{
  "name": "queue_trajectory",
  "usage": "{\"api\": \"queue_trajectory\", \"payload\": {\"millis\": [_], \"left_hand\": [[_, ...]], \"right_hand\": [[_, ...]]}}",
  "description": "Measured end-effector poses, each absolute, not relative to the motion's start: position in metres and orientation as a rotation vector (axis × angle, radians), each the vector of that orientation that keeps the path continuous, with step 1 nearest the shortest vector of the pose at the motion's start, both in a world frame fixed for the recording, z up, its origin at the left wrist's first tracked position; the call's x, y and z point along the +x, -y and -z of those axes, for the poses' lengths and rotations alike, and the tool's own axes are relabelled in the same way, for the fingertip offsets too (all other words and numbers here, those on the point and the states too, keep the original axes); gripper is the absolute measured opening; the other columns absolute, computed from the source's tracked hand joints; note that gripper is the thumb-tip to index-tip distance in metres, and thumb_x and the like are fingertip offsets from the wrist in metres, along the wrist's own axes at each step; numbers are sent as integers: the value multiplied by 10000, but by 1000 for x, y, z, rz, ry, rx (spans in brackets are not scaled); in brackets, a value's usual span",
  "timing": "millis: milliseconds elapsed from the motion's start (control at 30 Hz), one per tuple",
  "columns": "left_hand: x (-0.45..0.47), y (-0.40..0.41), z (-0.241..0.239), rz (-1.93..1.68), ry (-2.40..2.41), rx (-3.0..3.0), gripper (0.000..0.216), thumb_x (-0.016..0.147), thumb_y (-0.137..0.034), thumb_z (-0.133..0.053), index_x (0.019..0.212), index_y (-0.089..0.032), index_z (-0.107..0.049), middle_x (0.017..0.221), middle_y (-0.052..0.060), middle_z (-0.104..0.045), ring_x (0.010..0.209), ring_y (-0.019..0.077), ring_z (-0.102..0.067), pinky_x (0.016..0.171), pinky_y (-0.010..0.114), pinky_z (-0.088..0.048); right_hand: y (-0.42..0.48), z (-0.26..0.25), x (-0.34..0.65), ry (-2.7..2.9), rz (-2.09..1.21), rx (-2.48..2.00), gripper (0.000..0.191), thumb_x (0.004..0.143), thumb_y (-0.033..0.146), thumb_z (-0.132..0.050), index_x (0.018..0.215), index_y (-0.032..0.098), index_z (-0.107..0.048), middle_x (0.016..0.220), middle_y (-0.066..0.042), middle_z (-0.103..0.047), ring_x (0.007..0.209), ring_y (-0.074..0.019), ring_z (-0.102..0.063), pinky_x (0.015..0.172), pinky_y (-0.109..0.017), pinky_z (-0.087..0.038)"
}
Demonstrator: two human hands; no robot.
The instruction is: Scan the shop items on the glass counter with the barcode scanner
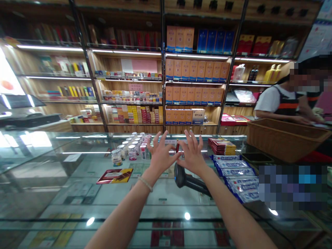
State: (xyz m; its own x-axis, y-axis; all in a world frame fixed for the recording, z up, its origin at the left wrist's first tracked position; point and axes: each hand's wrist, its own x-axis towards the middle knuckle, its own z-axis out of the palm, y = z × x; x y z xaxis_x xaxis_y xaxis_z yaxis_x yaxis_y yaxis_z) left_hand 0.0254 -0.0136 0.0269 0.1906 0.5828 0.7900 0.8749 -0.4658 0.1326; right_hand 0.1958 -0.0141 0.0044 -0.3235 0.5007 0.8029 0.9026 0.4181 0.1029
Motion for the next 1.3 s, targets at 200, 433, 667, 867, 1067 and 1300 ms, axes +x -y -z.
{"api": "queue_trajectory", "payload": {"millis": [200, 433, 667, 867, 1067, 1300], "left_hand": [[29, 14, -25, 1193, 1341, -2088, 228, 860, -454, -710, 742, -268, -770, 1597, 41, -476, 1487, 387, -334, 1202, 741, -39], [26, 10, -26, 1234, 1404, -2118, 231, 894, -370, -664, 723, -247, -760, 1624, 8, -440, 1506, 410, -283, 1172, 771, -125], [17, 2, -28, 1312, 1513, -2122, 275, 909, -411, -645, 735, -240, -771, 1626, 20, -436, 1524, 402, -254, 1203, 727, -144], [16, -3, -23, 1356, 1487, -2212, 312, 915, -458, -636, 743, -235, -769, 1628, 19, -434, 1545, 388, -214, 1229, 674, -188], [15, -13, -15, 1385, 1496, -2198, 351, 927, -516, -604, 788, -247, -781, 1632, 16, -428, 1540, 381, -230, 1233, 659, -198], [1, -16, -19, 1232, 1552, -2144, 838, 775, -758, -669, 1455, -278, -570, 1703, 149, -239, 1569, 443, -122, 1221, 703, -81]], "right_hand": [[15, -4, 190, 2000, 714, -1160, 547, 851, 444, -634, 1346, 227, -546, 1694, -152, -227, 1584, -338, -74, 1241, -609, 22], [12, -4, 201, 1986, 666, -1148, 733, 825, 512, -683, 1477, 254, -468, 1712, -145, -158, 1576, -374, -95, 1233, -629, -14], [-1, 9, 239, 1891, 648, -1298, 834, 785, 516, -754, 1493, 221, -425, 1707, -193, -137, 1569, -385, -127, 1216, -654, -65], [-7, 16, 248, 1901, 618, -1352, 705, 798, 555, -766, 1393, 261, -528, 1717, -168, -118, 1576, -390, -106, 1205, -669, -85], [-8, 13, 249, 1876, 633, -1370, 629, 809, 535, -750, 1354, 275, -573, 1716, -150, -131, 1565, -399, -129, 1197, -672, -105], [-3, 9, 251, 1846, 670, -1370, 577, 833, 514, -723, 1339, 266, -599, 1717, -146, -139, 1563, -389, -143, 1211, -674, -76]]}}
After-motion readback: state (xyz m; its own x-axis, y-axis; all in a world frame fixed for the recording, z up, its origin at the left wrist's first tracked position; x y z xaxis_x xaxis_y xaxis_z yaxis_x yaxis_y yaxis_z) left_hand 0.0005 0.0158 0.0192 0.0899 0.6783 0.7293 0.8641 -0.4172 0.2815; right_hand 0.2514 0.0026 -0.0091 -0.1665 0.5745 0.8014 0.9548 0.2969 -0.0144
